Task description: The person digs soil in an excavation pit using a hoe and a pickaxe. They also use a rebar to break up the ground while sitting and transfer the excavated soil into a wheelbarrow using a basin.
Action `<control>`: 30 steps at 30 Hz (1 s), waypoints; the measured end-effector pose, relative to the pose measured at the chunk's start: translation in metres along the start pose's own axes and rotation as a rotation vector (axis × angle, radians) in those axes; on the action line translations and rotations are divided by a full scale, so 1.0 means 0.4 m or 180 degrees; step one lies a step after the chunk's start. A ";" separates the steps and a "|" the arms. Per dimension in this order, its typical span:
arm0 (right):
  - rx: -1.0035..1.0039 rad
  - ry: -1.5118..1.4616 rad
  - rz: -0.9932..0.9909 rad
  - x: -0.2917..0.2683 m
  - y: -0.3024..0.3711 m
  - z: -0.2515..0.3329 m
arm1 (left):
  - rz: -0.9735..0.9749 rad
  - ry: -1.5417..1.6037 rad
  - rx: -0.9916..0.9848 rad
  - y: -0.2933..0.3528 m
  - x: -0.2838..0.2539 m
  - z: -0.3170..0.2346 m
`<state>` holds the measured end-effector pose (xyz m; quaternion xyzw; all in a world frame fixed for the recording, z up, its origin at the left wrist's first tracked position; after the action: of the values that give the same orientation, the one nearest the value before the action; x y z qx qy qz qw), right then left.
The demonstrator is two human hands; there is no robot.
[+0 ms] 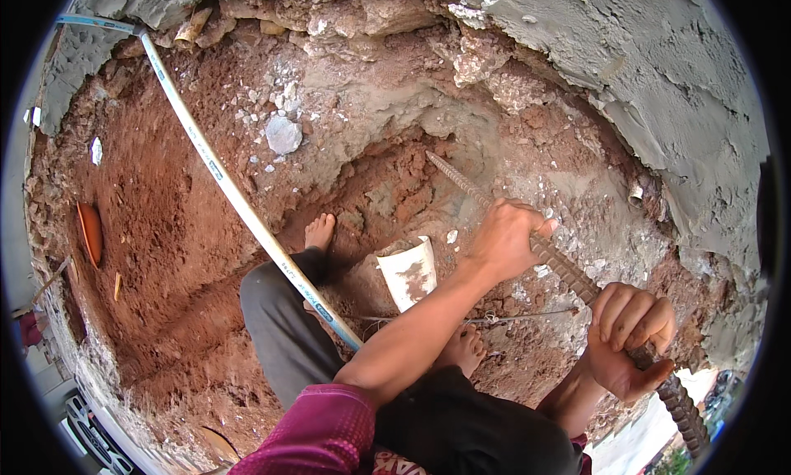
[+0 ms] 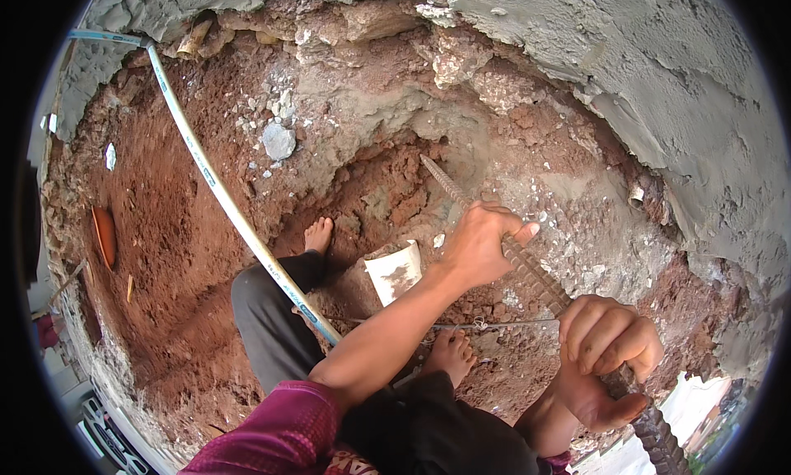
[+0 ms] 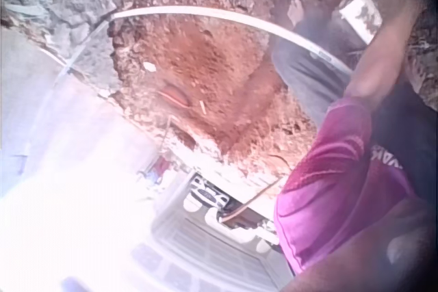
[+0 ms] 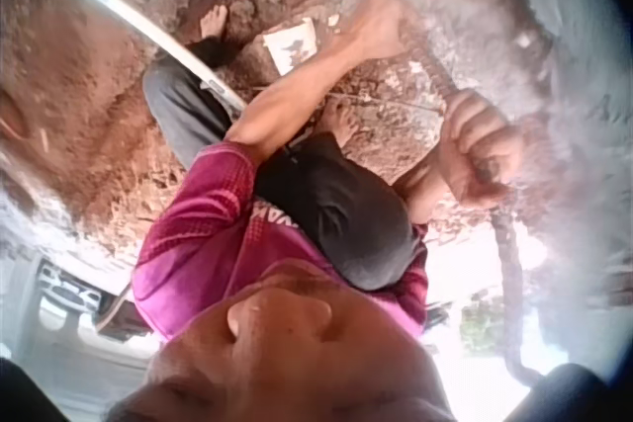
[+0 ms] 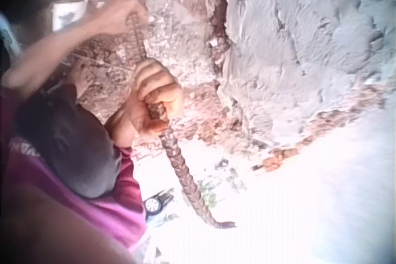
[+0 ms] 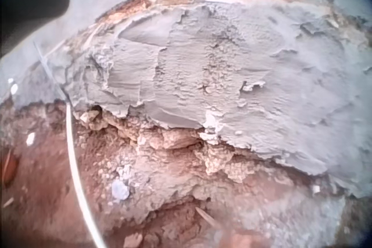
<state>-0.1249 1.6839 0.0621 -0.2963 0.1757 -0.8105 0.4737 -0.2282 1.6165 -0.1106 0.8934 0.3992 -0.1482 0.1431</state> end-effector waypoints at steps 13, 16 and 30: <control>-0.0082 -0.0027 0.0527 0.072 -0.006 0.202 | 0.0300 0.0200 0.0224 0.113 0.020 -0.116; -0.0386 0.0529 0.0429 0.086 -0.047 0.228 | -0.0170 0.0494 0.0643 0.070 -0.002 -0.154; 0.0111 0.0374 -0.0053 0.113 0.009 0.040 | 0.0535 -0.0046 -0.0196 0.093 -0.049 0.031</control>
<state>-0.1289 1.6427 0.0865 -0.2413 0.1866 -0.8333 0.4610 -0.2143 1.5749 -0.1093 0.9179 0.3261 -0.1297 0.1853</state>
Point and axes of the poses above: each hand's wrist, its own y-axis away from the middle knuckle, its own x-axis out of the palm, z = x × y, the point moved 10 cm from there along -y, towards the middle knuckle, and after that the axes turned 13 degrees about -x, right-handed, at the moved point
